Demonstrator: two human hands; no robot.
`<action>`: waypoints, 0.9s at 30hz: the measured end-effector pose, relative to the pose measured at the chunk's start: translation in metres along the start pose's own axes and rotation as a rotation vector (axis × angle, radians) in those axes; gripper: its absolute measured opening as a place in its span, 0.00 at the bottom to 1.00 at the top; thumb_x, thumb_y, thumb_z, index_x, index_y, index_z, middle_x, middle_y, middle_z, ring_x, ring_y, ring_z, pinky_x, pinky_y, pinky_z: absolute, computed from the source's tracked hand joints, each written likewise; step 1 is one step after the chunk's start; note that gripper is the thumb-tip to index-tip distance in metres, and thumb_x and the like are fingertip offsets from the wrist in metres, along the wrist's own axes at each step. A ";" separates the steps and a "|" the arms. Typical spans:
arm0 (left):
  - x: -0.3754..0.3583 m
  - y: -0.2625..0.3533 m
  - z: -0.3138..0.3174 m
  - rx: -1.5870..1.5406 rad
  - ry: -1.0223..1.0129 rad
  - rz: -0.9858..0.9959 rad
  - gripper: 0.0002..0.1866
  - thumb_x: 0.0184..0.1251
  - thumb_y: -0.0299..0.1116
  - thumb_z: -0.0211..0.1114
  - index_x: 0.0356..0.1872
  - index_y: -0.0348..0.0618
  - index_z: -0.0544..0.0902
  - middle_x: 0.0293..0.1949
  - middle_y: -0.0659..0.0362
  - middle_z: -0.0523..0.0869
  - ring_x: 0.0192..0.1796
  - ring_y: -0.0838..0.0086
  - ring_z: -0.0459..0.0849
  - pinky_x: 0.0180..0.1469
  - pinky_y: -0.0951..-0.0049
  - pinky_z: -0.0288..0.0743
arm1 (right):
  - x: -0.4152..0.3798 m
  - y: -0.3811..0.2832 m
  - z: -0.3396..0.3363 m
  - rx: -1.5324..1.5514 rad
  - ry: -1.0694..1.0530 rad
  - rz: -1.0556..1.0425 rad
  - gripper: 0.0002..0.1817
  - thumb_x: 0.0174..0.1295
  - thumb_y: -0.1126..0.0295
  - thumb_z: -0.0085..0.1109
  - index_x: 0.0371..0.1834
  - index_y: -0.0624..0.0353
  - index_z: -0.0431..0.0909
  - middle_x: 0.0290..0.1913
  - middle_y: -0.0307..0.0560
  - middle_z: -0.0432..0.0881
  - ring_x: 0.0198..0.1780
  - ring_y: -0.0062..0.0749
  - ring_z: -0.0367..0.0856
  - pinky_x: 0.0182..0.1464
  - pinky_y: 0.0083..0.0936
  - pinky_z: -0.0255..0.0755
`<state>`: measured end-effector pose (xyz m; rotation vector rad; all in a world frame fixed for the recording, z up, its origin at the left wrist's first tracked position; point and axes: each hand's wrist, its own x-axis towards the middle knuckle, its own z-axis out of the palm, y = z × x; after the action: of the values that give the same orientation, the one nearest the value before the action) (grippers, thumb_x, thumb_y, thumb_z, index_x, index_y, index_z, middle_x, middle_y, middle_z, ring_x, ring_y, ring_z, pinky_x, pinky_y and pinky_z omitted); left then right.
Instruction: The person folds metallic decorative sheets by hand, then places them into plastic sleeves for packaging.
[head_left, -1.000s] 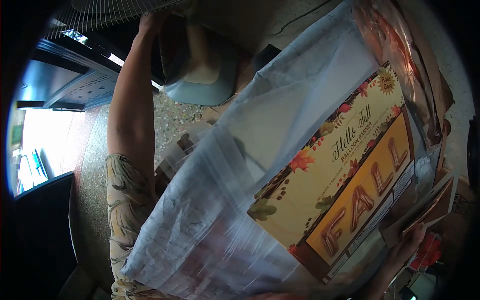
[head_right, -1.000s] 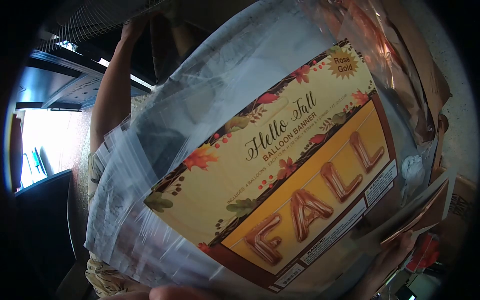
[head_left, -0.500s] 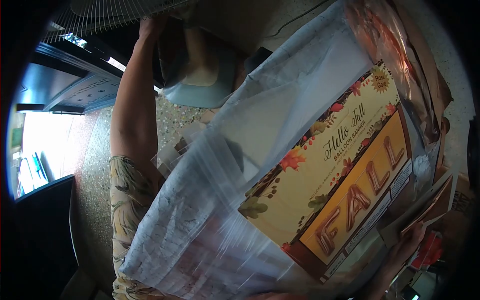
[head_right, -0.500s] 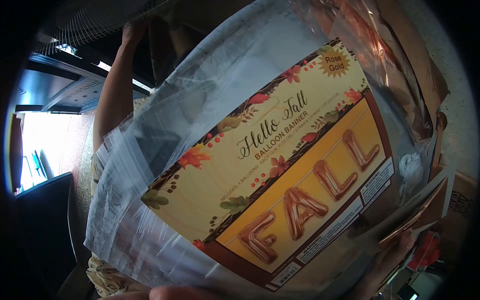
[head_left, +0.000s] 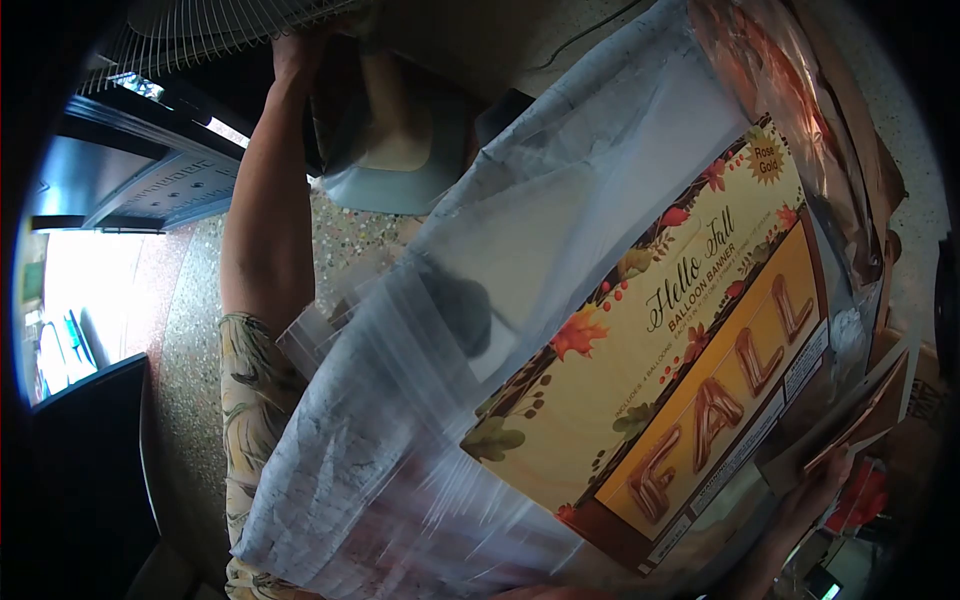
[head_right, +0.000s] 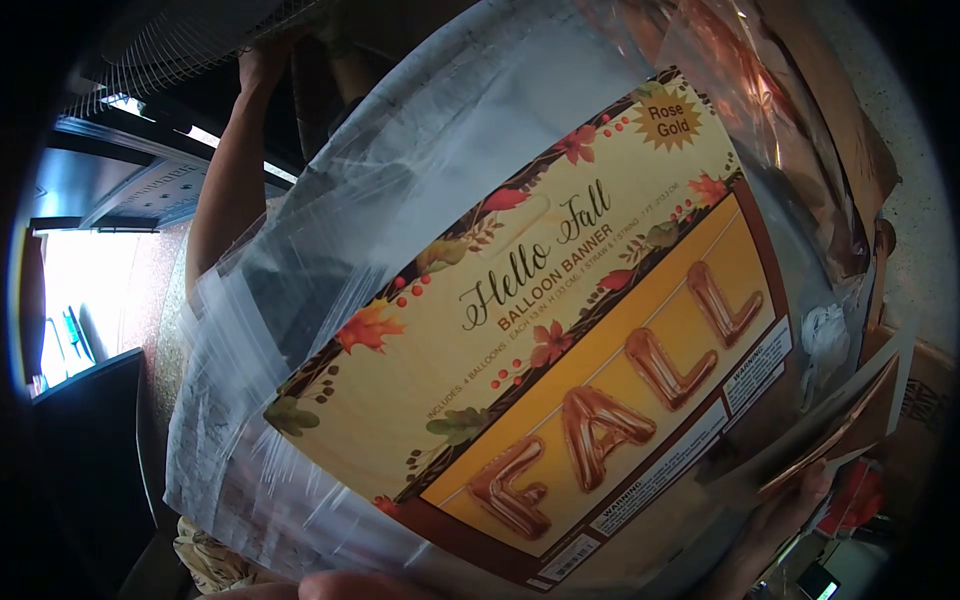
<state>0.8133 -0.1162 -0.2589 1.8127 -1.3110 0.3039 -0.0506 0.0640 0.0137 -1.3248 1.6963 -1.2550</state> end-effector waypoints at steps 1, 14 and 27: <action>0.001 0.003 0.001 -0.010 0.005 -0.001 0.36 0.57 0.58 0.77 0.60 0.43 0.83 0.59 0.49 0.86 0.62 0.55 0.83 0.62 0.55 0.76 | -0.001 -0.003 0.005 0.000 0.001 0.002 0.23 0.75 0.51 0.57 0.61 0.57 0.75 0.51 0.37 0.83 0.54 0.22 0.81 0.58 0.26 0.74; -0.114 0.037 -0.054 0.102 -0.445 -0.032 0.42 0.58 0.40 0.75 0.75 0.43 0.69 0.60 0.41 0.84 0.63 0.49 0.84 0.62 0.58 0.79 | 0.005 0.014 0.020 -0.217 -0.176 -0.356 0.16 0.73 0.63 0.62 0.56 0.62 0.81 0.51 0.48 0.83 0.49 0.31 0.83 0.53 0.29 0.76; -0.398 0.223 -0.343 -0.308 -0.306 -0.701 0.22 0.73 0.34 0.69 0.63 0.33 0.81 0.53 0.51 0.90 0.57 0.70 0.87 0.60 0.69 0.80 | 0.010 -0.012 0.065 0.554 -0.351 -0.030 0.18 0.67 0.71 0.69 0.55 0.69 0.80 0.52 0.45 0.84 0.51 0.25 0.82 0.57 0.24 0.74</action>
<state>0.5471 0.3835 -0.1905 1.9604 -0.7753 -0.5417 0.0084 0.0351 0.0035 -1.1438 0.9932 -1.2943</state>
